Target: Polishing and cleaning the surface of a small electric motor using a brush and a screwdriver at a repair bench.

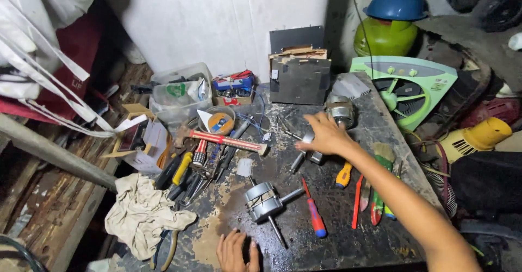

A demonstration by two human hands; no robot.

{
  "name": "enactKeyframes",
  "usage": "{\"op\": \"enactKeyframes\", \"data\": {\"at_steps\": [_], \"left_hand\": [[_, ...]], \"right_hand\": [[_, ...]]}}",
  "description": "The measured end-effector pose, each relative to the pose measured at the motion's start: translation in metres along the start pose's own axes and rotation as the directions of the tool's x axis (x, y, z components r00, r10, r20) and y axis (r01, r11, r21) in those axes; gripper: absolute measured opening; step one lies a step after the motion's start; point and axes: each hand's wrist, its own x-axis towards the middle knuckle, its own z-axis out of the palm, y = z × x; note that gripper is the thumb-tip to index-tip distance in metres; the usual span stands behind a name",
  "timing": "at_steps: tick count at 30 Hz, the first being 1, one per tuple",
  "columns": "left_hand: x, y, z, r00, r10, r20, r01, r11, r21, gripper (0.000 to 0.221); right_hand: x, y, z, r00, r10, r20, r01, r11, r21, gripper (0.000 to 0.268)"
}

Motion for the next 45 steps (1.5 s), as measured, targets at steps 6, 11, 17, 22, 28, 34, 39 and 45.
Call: {"op": "enactKeyframes", "data": {"at_steps": [6, 11, 17, 22, 28, 34, 39, 45], "left_hand": [[0.009, 0.006, 0.002, 0.983, 0.114, -0.144, -0.116, 0.993, -0.004, 0.023], [0.010, 0.014, -0.010, 0.996, -0.013, -0.083, 0.010, 0.999, -0.042, 0.023], [-0.010, -0.010, 0.006, 0.998, -0.043, -0.036, 0.043, 0.999, -0.002, 0.025], [0.013, 0.018, -0.014, 0.998, -0.057, -0.009, 0.057, 0.998, -0.010, 0.019], [0.014, 0.022, -0.015, 0.993, -0.043, -0.113, 0.029, 0.992, -0.120, 0.018], [-0.006, -0.004, 0.005, 0.998, -0.040, -0.051, 0.037, 0.998, -0.057, 0.021], [-0.024, -0.020, 0.029, 0.980, -0.083, -0.182, 0.074, 0.996, -0.057, 0.032], [-0.031, -0.024, 0.029, 0.985, -0.106, -0.137, 0.101, 0.994, -0.041, 0.032]], "right_hand": [[0.132, -0.026, 0.043, 0.979, -0.001, -0.202, -0.008, 0.999, -0.043, 0.027], [0.187, -0.038, 0.057, 0.984, 0.176, 0.005, -0.175, 0.980, -0.092, 0.036], [0.196, -0.037, 0.067, 0.978, 0.196, 0.065, -0.182, 0.967, -0.178, 0.043], [0.194, -0.029, 0.055, 0.976, 0.218, 0.024, -0.219, 0.975, 0.030, 0.048], [0.182, -0.062, 0.049, 0.983, 0.138, 0.122, -0.181, 0.839, 0.513, 0.031], [0.192, -0.091, 0.051, 0.985, 0.046, 0.166, -0.146, 0.733, 0.664, 0.022], [0.212, -0.113, 0.045, 0.977, -0.006, 0.212, -0.169, 0.581, 0.796, 0.020], [0.227, -0.116, 0.047, 0.971, -0.091, 0.220, -0.148, 0.492, 0.858, 0.019]]}}
